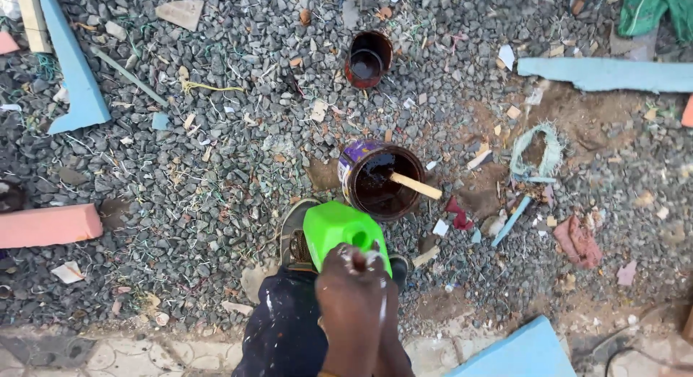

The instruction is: Stirring dark paint or stain in a bucket using a wooden stick and handling a green plastic jug on a gravel surface.

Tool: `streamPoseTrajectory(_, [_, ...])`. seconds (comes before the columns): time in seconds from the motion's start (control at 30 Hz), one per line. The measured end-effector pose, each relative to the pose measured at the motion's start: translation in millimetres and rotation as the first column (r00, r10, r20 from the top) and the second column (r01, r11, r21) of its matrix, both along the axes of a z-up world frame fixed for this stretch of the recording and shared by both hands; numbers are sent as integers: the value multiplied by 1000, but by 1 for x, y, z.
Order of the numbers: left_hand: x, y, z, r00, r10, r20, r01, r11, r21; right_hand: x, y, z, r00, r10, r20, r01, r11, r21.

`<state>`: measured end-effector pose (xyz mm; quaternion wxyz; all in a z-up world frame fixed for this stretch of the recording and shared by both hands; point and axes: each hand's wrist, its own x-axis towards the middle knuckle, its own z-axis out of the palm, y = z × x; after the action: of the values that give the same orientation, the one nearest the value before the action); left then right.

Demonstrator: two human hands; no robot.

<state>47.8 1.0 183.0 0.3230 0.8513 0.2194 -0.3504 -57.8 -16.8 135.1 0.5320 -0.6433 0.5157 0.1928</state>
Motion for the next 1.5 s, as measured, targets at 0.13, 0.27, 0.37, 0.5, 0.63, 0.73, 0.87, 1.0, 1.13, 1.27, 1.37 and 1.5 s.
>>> streamPoseTrajectory(0.13, [3, -5, -16, 985, -29, 169, 46, 994, -98, 11, -5, 0, 994, -104, -17, 104, 994, 40])
streamPoseTrajectory(0.27, [5, 22, -62, 969, 76, 234, -15, 968, -252, 6, -29, -8, 964, 240, -118, -257, 952, -166])
streamPoseTrajectory(0.37, [-20, 41, -135, 911, 383, -151, -410, 811, -418, 13, -45, -13, 917, 302, -260, -350, 922, -164])
streamPoseTrajectory(0.5, [-27, 32, -140, 891, 372, -260, -451, 788, -420, 22, -71, -16, 915, 284, -285, -331, 934, -132])
streamPoseTrajectory(0.63, [-46, 25, -152, 763, 491, -421, -641, 663, -387, 2, -94, -64, 828, 386, -407, -427, 904, -11])
streamPoseTrajectory(0.73, [-60, 19, -150, 693, 542, -475, -718, 572, -396, -21, -107, -108, 810, 358, -464, -391, 920, 26])
streamPoseTrajectory(0.87, [-82, 28, -184, 663, 511, -547, -742, 546, -389, -37, -124, -138, 820, 364, -441, -397, 918, 20])
streamPoseTrajectory(1.0, [-92, 23, -189, 720, 509, -472, -694, 518, -500, -21, -129, -120, 816, 367, -447, -357, 928, 110])
streamPoseTrajectory(1.13, [-92, 31, -191, 723, 485, -492, -690, 544, -477, -24, -131, -136, 775, 445, -450, -423, 893, 155])
streamPoseTrajectory(1.27, [-78, 22, -168, 762, 433, -482, -646, 561, -518, -30, -135, -151, 752, 494, -436, -458, 868, 193])
streamPoseTrajectory(1.37, [-96, 26, -195, 742, 426, -518, -668, 537, -515, -36, -138, -160, 747, 492, -447, -446, 870, 212])
streamPoseTrajectory(1.5, [-95, 26, -192, 759, 409, -507, -648, 549, -527, -26, -138, -150, 741, 499, -448, -449, 866, 222])
